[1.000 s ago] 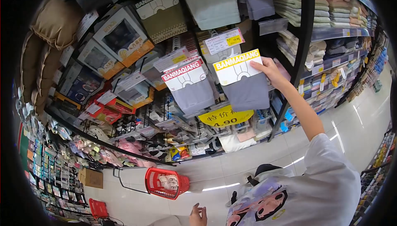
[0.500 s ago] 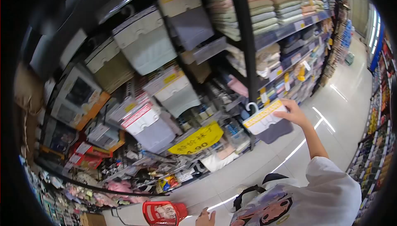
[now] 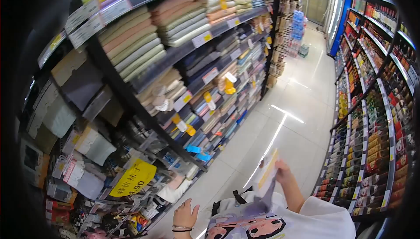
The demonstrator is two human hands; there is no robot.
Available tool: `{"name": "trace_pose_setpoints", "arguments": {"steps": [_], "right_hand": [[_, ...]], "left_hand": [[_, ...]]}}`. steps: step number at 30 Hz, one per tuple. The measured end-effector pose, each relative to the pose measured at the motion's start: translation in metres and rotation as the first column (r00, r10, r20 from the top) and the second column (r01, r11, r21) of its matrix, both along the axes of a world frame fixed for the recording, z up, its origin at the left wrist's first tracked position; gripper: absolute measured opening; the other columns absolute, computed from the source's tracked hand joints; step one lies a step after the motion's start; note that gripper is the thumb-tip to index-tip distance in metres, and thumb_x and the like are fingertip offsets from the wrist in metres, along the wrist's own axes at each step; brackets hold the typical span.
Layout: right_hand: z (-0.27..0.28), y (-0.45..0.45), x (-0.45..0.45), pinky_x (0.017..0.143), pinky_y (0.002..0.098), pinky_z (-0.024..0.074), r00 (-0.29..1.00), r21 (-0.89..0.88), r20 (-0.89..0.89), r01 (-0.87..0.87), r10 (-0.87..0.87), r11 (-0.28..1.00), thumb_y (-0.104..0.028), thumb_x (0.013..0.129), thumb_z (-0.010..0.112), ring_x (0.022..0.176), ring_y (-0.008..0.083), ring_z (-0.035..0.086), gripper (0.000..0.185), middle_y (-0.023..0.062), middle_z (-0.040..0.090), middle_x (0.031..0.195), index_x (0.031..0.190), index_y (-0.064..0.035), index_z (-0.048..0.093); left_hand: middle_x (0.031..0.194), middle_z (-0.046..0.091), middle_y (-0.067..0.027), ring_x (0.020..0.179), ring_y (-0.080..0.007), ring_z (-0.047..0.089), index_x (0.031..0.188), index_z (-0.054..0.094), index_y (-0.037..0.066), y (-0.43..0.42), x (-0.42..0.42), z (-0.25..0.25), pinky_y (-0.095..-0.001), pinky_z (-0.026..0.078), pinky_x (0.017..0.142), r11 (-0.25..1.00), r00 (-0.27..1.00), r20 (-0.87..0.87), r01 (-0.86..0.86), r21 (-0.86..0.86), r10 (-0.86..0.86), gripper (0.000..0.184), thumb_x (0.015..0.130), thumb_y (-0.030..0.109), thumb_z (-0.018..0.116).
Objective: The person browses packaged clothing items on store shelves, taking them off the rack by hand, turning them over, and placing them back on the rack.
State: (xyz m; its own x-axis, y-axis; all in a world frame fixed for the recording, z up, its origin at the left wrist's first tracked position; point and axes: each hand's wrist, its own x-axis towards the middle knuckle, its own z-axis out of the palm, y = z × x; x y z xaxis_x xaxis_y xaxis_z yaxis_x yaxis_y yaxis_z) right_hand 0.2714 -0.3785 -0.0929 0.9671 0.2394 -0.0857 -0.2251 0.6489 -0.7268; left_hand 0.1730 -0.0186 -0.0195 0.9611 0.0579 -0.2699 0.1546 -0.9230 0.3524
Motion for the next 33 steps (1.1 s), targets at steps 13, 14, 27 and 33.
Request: {"name": "trace_pose_setpoints", "arguments": {"steps": [13,14,27,33], "right_hand": [[0.068,-0.055,-0.035,0.058,0.0222,0.0369,0.943,-0.810,0.250,0.080,0.219,0.581,-0.012,0.073,0.068,0.067,0.0085,0.048,0.019,0.0004,0.051,0.072,0.084,0.0003,0.060],[0.071,-0.055,-0.038,0.059,0.0220,0.0368,0.963,-0.717,0.245,0.100,0.115,0.690,-0.012,0.072,0.068,0.068,0.0084,0.048,0.019,0.0008,0.051,0.073,0.082,0.0002,0.059],[0.065,-0.018,0.008,0.068,0.0289,0.0422,0.921,-0.521,0.270,-0.107,0.282,0.847,-0.015,0.066,0.072,0.076,0.0192,0.055,0.023,0.0100,0.060,0.080,0.079,0.0009,0.061],[0.076,0.070,0.051,0.065,0.0277,0.0420,0.721,-0.681,0.353,-0.239,0.596,0.692,-0.011,0.064,0.071,0.072,0.0178,0.054,0.024,0.0095,0.059,0.078,0.081,0.0026,0.060]], "left_hand": [[0.099,0.056,-0.0179,0.092,-0.0349,0.055,0.112,0.046,0.003,-0.146,0.068,0.040,-0.0399,0.044,0.079,0.736,0.793,-0.033,0.548,-0.398,-0.609,0.058,0.075,0.047,0.056],[0.099,0.057,-0.0172,0.093,-0.0343,0.055,0.112,0.047,0.003,-0.152,0.065,0.047,-0.0391,0.044,0.079,0.751,0.781,-0.066,0.569,-0.335,-0.621,0.058,0.076,0.048,0.055],[0.073,0.054,-0.0084,0.076,-0.0253,0.053,0.080,0.055,0.003,-0.112,0.059,0.080,-0.0326,0.041,0.084,0.744,0.760,0.512,0.596,-0.303,-0.401,0.017,0.081,0.020,0.056],[0.075,0.055,-0.0065,0.077,-0.0236,0.054,0.078,0.054,0.004,-0.041,0.032,0.076,-0.0318,0.041,0.083,0.888,0.811,0.547,0.392,-0.243,-0.208,0.016,0.080,0.019,0.056]]}}
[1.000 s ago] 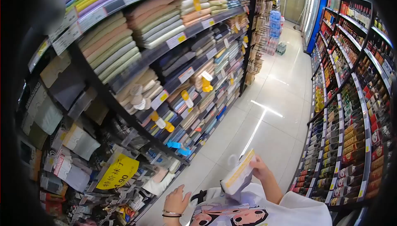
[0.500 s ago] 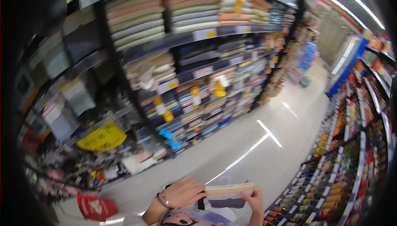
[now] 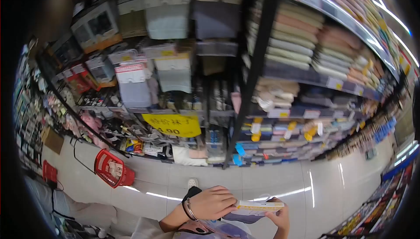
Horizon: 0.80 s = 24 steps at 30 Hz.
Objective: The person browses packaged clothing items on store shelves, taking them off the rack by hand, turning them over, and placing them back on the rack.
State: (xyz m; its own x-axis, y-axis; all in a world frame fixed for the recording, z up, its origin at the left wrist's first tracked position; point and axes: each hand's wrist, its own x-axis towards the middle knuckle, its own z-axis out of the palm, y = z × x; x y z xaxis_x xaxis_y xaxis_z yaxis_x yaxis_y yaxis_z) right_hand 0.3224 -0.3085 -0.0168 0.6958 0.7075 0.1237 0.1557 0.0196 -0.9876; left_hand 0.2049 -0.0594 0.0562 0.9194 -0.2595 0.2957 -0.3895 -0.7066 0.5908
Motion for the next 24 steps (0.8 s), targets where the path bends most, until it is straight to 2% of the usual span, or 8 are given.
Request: {"name": "trace_pose_setpoints", "arguments": {"steps": [5,7,14,15,17,21,23,24], "right_hand": [[0.019,0.109,0.015,0.063,0.0269,0.0416,0.990,-0.056,0.034,-0.136,0.138,0.989,-0.008,0.064,0.072,0.069,0.0175,0.054,0.024,0.0085,0.058,0.075,0.081,0.0027,0.059],[0.033,0.170,0.016,0.064,0.0275,0.0420,0.932,-0.076,0.210,-0.285,0.295,0.955,-0.009,0.064,0.073,0.070,0.0180,0.055,0.024,0.0091,0.058,0.076,0.080,0.0027,0.059],[0.042,0.318,-0.019,0.063,0.0273,0.0433,0.883,-0.008,0.282,-0.389,0.375,0.921,-0.012,0.064,0.075,0.068,0.0196,0.056,0.026,0.0107,0.059,0.077,0.078,0.0027,0.059],[0.042,0.327,-0.018,0.063,0.0271,0.0434,0.913,-0.006,0.282,-0.307,0.296,0.952,-0.011,0.065,0.074,0.068,0.0177,0.056,0.024,0.0097,0.059,0.076,0.078,0.0025,0.059],[0.041,0.332,-0.010,0.061,0.0265,0.0437,0.958,-0.004,0.270,-0.102,0.099,0.995,-0.009,0.066,0.072,0.067,0.0140,0.055,0.020,0.0077,0.059,0.075,0.078,0.0019,0.060],[0.039,0.310,0.007,0.069,0.0253,0.0458,0.994,0.040,-0.036,0.104,-0.102,0.994,-0.006,0.072,0.067,0.076,0.0105,0.057,0.021,0.0072,0.063,0.086,0.089,0.0030,0.059],[0.041,0.301,0.012,0.072,0.0241,0.0454,0.975,0.014,-0.088,0.206,-0.204,0.978,-0.004,0.074,0.065,0.080,0.0110,0.058,0.024,0.0088,0.062,0.090,0.095,0.0049,0.058],[0.046,0.301,0.013,0.072,0.0239,0.0453,0.958,0.004,-0.101,0.269,-0.267,0.963,-0.004,0.074,0.064,0.080,0.0108,0.058,0.024,0.0086,0.062,0.090,0.095,0.0050,0.058]], "left_hand": [[0.075,0.055,-0.0071,0.076,-0.0243,0.055,0.077,0.055,0.004,0.079,-0.036,0.006,-0.0325,0.043,0.077,0.955,0.962,0.092,-0.266,0.131,0.256,0.016,0.079,0.020,0.057],[0.072,0.056,-0.0085,0.073,-0.0263,0.056,0.077,0.055,0.004,0.114,-0.060,0.008,-0.0339,0.044,0.074,0.935,0.931,0.119,-0.352,0.051,0.344,0.017,0.077,0.020,0.059],[0.079,0.063,-0.0072,0.071,-0.0301,0.057,0.088,0.055,0.005,0.212,-0.149,-0.011,-0.0368,0.044,0.073,0.594,0.583,0.140,-0.802,-0.056,0.800,0.012,0.076,0.008,0.058],[0.079,0.063,-0.0072,0.071,-0.0301,0.057,0.088,0.055,0.005,0.223,-0.159,-0.016,-0.0368,0.044,0.073,0.609,0.597,0.158,-0.792,-0.034,0.786,0.012,0.076,0.008,0.058],[0.079,0.063,-0.0088,0.070,-0.0304,0.057,0.087,0.057,0.004,0.245,-0.176,-0.030,-0.0381,0.044,0.072,0.348,0.355,-0.036,-0.928,-0.132,0.934,0.012,0.076,0.006,0.058],[0.073,0.063,-0.0073,0.070,-0.0261,0.058,0.085,0.058,0.002,0.283,-0.168,-0.034,-0.0333,0.044,0.067,0.438,0.438,0.007,-0.896,-0.073,0.899,0.009,0.080,0.002,0.050],[0.096,0.057,-0.0177,0.089,-0.0340,0.052,0.099,0.058,0.004,0.291,-0.166,-0.038,-0.0405,0.043,0.074,0.511,0.500,-0.126,-0.857,0.070,0.857,0.023,0.086,0.019,0.047],[0.085,0.057,-0.0168,0.081,-0.0338,0.052,0.096,0.058,0.004,0.295,-0.158,-0.036,-0.0402,0.042,0.068,0.572,0.574,0.006,-0.816,0.083,0.819,0.017,0.082,0.006,0.049]]}}
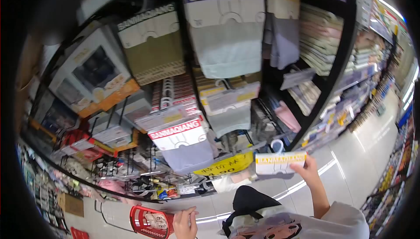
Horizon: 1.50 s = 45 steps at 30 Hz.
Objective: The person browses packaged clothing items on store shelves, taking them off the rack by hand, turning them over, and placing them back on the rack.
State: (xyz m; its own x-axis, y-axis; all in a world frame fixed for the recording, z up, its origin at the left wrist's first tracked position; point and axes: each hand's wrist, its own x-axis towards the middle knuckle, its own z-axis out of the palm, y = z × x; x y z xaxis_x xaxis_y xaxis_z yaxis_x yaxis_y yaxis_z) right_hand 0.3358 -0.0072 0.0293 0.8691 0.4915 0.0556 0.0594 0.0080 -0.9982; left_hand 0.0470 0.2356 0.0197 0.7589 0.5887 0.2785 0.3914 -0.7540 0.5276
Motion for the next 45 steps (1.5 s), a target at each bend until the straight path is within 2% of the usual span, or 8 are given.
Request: {"name": "trace_pose_setpoints", "arguments": {"steps": [8,13,21,25,30,33,37,45], "right_hand": [[0.010,-0.004,-0.018,0.072,0.0234,0.0446,0.981,0.125,-0.053,0.189,-0.184,0.974,-0.003,0.075,0.063,0.080,0.0096,0.057,0.023,0.0069,0.062,0.088,0.095,0.0050,0.058],[0.005,-0.032,-0.030,0.070,0.0249,0.0428,0.941,-0.034,0.209,0.279,-0.267,0.960,-0.008,0.072,0.066,0.077,0.0120,0.056,0.021,0.0070,0.062,0.082,0.090,0.0009,0.061],[0.018,-0.087,-0.065,0.071,0.0273,0.0442,0.837,-0.090,0.198,0.533,-0.510,0.841,-0.011,0.071,0.067,0.076,0.0147,0.058,0.021,0.0090,0.063,0.084,0.088,0.0006,0.062],[0.018,-0.110,-0.067,0.069,0.0287,0.0448,0.792,-0.194,0.369,0.577,-0.486,0.793,-0.014,0.070,0.068,0.073,0.0185,0.059,0.022,0.0100,0.062,0.081,0.085,0.0002,0.062],[0.006,-0.158,-0.073,0.067,0.0282,0.0450,0.830,-0.191,0.259,0.546,-0.494,0.816,-0.015,0.071,0.068,0.072,0.0165,0.059,0.021,0.0093,0.062,0.080,0.087,-0.0017,0.063],[0.001,-0.182,-0.059,0.067,0.0274,0.0452,0.862,-0.216,0.180,0.504,-0.473,0.836,-0.016,0.072,0.068,0.073,0.0140,0.058,0.023,0.0087,0.062,0.081,0.088,-0.0007,0.062],[-0.007,-0.228,-0.019,0.057,0.0282,0.0422,0.863,-0.251,0.404,0.424,-0.304,0.870,-0.016,0.071,0.069,0.062,0.0171,0.054,0.021,0.0091,0.058,0.072,0.080,0.0005,0.060],[-0.023,-0.303,0.028,0.056,0.0263,0.0405,0.947,-0.240,0.297,0.197,-0.121,0.951,-0.014,0.068,0.071,0.060,0.0153,0.052,0.021,0.0085,0.056,0.068,0.080,0.0010,0.062]], "left_hand": [[0.072,0.063,-0.0073,0.066,-0.0250,0.057,0.083,0.059,0.002,0.014,0.047,0.002,-0.0329,0.042,0.066,0.981,0.974,0.148,0.182,-0.064,-0.171,0.008,0.079,0.003,0.051],[0.072,0.064,-0.0062,0.069,-0.0243,0.057,0.082,0.060,0.003,0.018,0.074,0.015,-0.0333,0.041,0.064,0.936,0.946,0.021,0.323,-0.141,-0.324,0.008,0.078,0.003,0.053],[0.073,0.060,-0.0110,0.070,-0.0290,0.056,0.083,0.061,0.004,-0.003,0.154,-0.017,-0.0368,0.044,0.072,0.674,0.668,0.094,0.737,0.052,-0.738,0.009,0.075,0.006,0.060],[0.073,0.063,-0.0074,0.072,-0.0283,0.058,0.082,0.060,0.002,-0.053,0.175,0.003,-0.0349,0.043,0.073,0.592,0.601,0.032,0.794,-0.137,-0.799,0.008,0.077,0.005,0.055],[0.082,0.059,-0.0154,0.078,-0.0332,0.055,0.087,0.061,0.004,-0.094,0.189,-0.012,-0.0379,0.042,0.071,0.485,0.495,0.059,0.865,-0.132,-0.867,0.012,0.079,0.008,0.054],[0.082,0.060,-0.0145,0.077,-0.0321,0.055,0.088,0.061,0.004,-0.120,0.198,-0.008,-0.0375,0.043,0.070,0.495,0.498,0.024,0.866,-0.073,-0.867,0.012,0.078,0.007,0.056],[0.081,0.061,-0.0131,0.077,-0.0325,0.055,0.088,0.061,0.004,-0.165,0.200,0.000,-0.0368,0.043,0.071,0.644,0.642,0.056,0.762,0.059,-0.765,0.012,0.077,0.008,0.057],[0.084,0.061,-0.0139,0.079,-0.0300,0.056,0.089,0.059,0.001,-0.292,0.162,-0.013,-0.0375,0.044,0.074,0.861,0.866,0.056,0.500,-0.094,-0.497,0.013,0.078,0.008,0.058]]}}
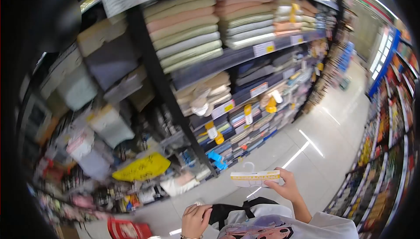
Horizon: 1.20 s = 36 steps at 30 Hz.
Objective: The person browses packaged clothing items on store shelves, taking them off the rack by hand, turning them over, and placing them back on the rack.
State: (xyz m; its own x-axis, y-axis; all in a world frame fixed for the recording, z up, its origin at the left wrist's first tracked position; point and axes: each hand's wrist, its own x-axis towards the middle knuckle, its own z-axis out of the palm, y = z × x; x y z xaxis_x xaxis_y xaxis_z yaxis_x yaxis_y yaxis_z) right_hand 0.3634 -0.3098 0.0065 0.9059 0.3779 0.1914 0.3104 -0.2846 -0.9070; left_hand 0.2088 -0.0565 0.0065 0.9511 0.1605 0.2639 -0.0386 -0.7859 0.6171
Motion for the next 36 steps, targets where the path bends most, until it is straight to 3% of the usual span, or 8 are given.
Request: {"name": "trace_pose_setpoints", "arguments": {"steps": [10,14,17,20,23,26,30,36], "right_hand": [[0.000,-0.009,0.046,0.058,0.0263,0.0423,0.931,0.006,-0.052,-0.361,0.361,0.933,-0.009,0.069,0.068,0.063,0.0171,0.056,0.018,0.0098,0.059,0.070,0.082,0.0017,0.062],[0.000,0.015,0.049,0.056,0.0260,0.0414,0.930,-0.082,0.157,-0.322,0.331,0.943,-0.009,0.069,0.068,0.062,0.0169,0.055,0.017,0.0087,0.057,0.070,0.081,0.0009,0.062],[0.004,0.013,0.047,0.055,0.0256,0.0404,0.950,-0.148,-0.003,-0.308,0.311,0.940,-0.009,0.069,0.068,0.061,0.0163,0.054,0.015,0.0089,0.056,0.069,0.079,0.0006,0.062],[0.002,0.015,0.052,0.057,0.0240,0.0412,0.884,-0.007,-0.042,-0.467,0.466,0.884,-0.010,0.071,0.067,0.064,0.0130,0.055,0.017,0.0073,0.059,0.074,0.082,0.0015,0.061],[-0.010,0.012,0.050,0.067,0.0227,0.0431,0.848,0.213,-0.444,-0.214,0.289,0.953,-0.008,0.075,0.065,0.075,0.0088,0.054,0.023,0.0052,0.061,0.088,0.093,0.0033,0.058],[-0.026,0.025,0.050,0.074,0.0248,0.0434,0.854,0.179,-0.460,-0.177,0.242,0.968,-0.006,0.076,0.062,0.081,0.0107,0.056,0.023,0.0065,0.061,0.091,0.097,0.0027,0.057],[-0.046,0.062,0.054,0.067,0.0228,0.0432,0.849,0.217,-0.448,-0.201,0.280,0.955,-0.007,0.074,0.065,0.074,0.0090,0.055,0.019,0.0059,0.062,0.086,0.089,0.0031,0.059],[0.000,0.139,0.060,0.067,0.0229,0.0432,0.879,0.205,-0.261,-0.353,0.398,0.913,-0.003,0.068,0.066,0.072,0.0102,0.055,0.019,0.0063,0.060,0.082,0.085,0.0024,0.060]], "left_hand": [[0.071,0.061,-0.0097,0.068,-0.0282,0.058,0.080,0.061,0.006,-0.056,-0.066,-0.003,-0.0367,0.044,0.066,0.830,0.829,-0.043,-0.557,0.006,0.557,0.007,0.074,0.011,0.061],[0.073,0.060,-0.0088,0.068,-0.0274,0.056,0.084,0.059,0.006,-0.052,-0.059,0.015,-0.0376,0.043,0.068,0.824,0.827,-0.138,-0.498,0.271,0.545,0.010,0.075,0.012,0.059],[0.074,0.060,-0.0103,0.070,-0.0278,0.056,0.083,0.058,0.006,-0.055,-0.048,0.043,-0.0367,0.043,0.070,0.811,0.816,-0.077,-0.551,0.198,0.573,0.009,0.076,0.011,0.058],[0.067,0.056,-0.0116,0.065,-0.0307,0.053,0.083,0.060,0.005,-0.051,-0.046,0.042,-0.0397,0.043,0.066,0.808,0.814,0.179,-0.576,0.123,0.553,0.009,0.075,0.009,0.058],[0.072,0.060,-0.0102,0.068,-0.0294,0.056,0.085,0.058,0.007,-0.043,-0.046,0.026,-0.0387,0.044,0.070,0.841,0.828,-0.161,-0.514,0.168,0.537,0.011,0.078,0.017,0.056],[0.066,0.058,-0.0091,0.067,-0.0292,0.056,0.085,0.058,0.008,-0.025,-0.057,0.014,-0.0386,0.044,0.067,0.833,0.799,-0.244,-0.506,0.223,0.550,0.011,0.076,0.015,0.058],[0.070,0.061,-0.0077,0.068,-0.0274,0.057,0.089,0.059,0.008,0.017,-0.062,0.028,-0.0379,0.044,0.069,0.790,0.778,-0.169,-0.562,0.247,0.606,0.015,0.077,0.017,0.058],[0.076,0.061,-0.0089,0.075,-0.0280,0.057,0.097,0.056,0.008,0.091,-0.060,0.052,-0.0375,0.044,0.069,0.793,0.772,-0.185,-0.579,0.190,0.608,0.022,0.077,0.018,0.058]]}}
